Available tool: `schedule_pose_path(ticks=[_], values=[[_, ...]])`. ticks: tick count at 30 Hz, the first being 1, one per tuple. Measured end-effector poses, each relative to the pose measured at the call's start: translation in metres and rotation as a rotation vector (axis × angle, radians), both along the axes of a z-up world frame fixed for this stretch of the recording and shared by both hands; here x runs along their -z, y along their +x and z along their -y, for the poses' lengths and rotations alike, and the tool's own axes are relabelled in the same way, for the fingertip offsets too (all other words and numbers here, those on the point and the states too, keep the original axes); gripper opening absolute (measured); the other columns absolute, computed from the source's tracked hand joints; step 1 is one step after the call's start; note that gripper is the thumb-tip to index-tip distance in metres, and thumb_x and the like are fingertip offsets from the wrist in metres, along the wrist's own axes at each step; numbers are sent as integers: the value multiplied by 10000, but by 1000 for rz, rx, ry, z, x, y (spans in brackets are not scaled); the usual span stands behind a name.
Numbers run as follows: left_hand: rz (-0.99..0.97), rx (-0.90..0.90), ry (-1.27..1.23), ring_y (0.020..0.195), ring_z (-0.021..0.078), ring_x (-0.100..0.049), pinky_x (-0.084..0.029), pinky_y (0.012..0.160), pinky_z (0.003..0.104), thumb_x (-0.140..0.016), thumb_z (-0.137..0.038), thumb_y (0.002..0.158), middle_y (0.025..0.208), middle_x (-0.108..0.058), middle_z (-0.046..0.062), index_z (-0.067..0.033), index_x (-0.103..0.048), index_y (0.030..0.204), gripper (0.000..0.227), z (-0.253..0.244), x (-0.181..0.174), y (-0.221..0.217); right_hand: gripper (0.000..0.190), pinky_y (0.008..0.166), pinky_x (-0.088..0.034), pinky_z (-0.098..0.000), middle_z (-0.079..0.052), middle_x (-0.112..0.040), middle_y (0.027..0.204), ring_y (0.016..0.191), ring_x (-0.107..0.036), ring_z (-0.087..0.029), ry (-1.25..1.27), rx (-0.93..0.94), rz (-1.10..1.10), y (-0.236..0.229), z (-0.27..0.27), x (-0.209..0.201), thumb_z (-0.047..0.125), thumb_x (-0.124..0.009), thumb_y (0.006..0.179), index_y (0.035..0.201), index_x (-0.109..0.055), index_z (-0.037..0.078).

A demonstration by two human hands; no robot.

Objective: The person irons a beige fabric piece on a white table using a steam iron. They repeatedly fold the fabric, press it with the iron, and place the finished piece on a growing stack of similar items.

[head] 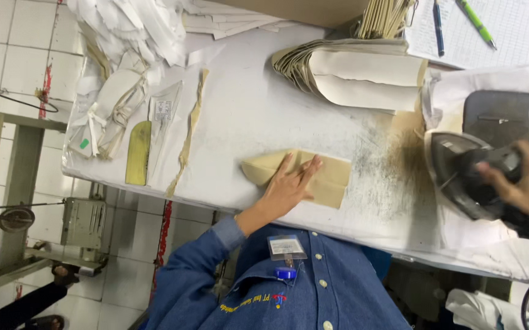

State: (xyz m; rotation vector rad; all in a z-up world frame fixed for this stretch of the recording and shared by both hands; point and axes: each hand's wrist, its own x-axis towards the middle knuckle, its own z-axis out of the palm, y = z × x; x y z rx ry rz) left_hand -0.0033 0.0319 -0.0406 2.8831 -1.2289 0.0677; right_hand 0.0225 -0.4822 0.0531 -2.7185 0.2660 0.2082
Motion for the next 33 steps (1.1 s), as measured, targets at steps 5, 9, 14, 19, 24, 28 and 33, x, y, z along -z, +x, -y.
schedule_pose_path(ticks=[5, 9, 14, 19, 24, 28, 33], values=[[-29, -19, -85, 1531, 180, -376, -189, 1271, 584, -834, -549, 804, 1697, -235, 104, -3, -188, 1601, 1161, 13, -12, 3, 689, 670, -641, -404, -116, -804, 757, 692, -801, -302, -402, -468, -510, -14, -148, -64, 748, -433, 814, 1276, -548, 249], [-37, -112, 80, 1606, 266, -215, -204, 1234, 688, -835, -714, 851, 1729, -59, 102, -8, -40, 1623, 1314, -22, -19, -7, 673, 555, -559, -531, -92, -745, 857, 750, -732, -432, -366, -706, -259, -19, -216, -39, 720, -487, 868, 1262, -496, 174], [135, -755, -890, 1402, 276, -470, -160, 1195, 535, -669, -316, 952, 1528, -479, 124, -66, -358, 1531, 703, -106, -39, -12, 589, 655, -619, -449, -112, -769, 806, 739, -789, -325, -250, -823, -197, 8, -300, -67, 626, -574, 873, 1228, -554, 156], [209, -900, -958, 1259, 304, -548, -304, 1104, 470, -647, -215, 970, 1383, -537, 91, -73, -458, 1405, 495, -154, -54, -20, 606, 650, -623, -436, -124, -761, 812, 738, -783, -323, -268, -909, -81, 38, -369, -66, 615, -542, 920, 1247, -555, 106], [212, -882, -980, 1215, 306, -546, -339, 1056, 474, -620, -202, 989, 1354, -523, 98, -82, -484, 1381, 432, -154, -63, -11, 699, 680, -634, -426, -129, -770, 847, 791, -787, -318, -282, -955, -41, 48, -388, -58, 628, -611, 872, 1312, -561, 88], [192, -801, -963, 1247, 305, -539, -335, 1084, 469, -635, -159, 965, 1362, -525, 87, -99, -529, 1327, 383, -145, -73, 1, 775, 747, -648, -414, -84, -793, 884, 829, -793, -288, -412, -974, -184, 26, -348, -43, 416, -753, 762, 1453, -521, 152], [110, -687, -935, 1234, 288, -556, -345, 1081, 434, -672, -142, 917, 1279, -565, 70, -111, -606, 1239, 330, -120, -52, 16, 824, 793, -650, -416, -32, -816, 945, 898, -809, -268, -494, -708, -352, -12, -257, -16, 448, -797, 695, 1447, -540, 229]])
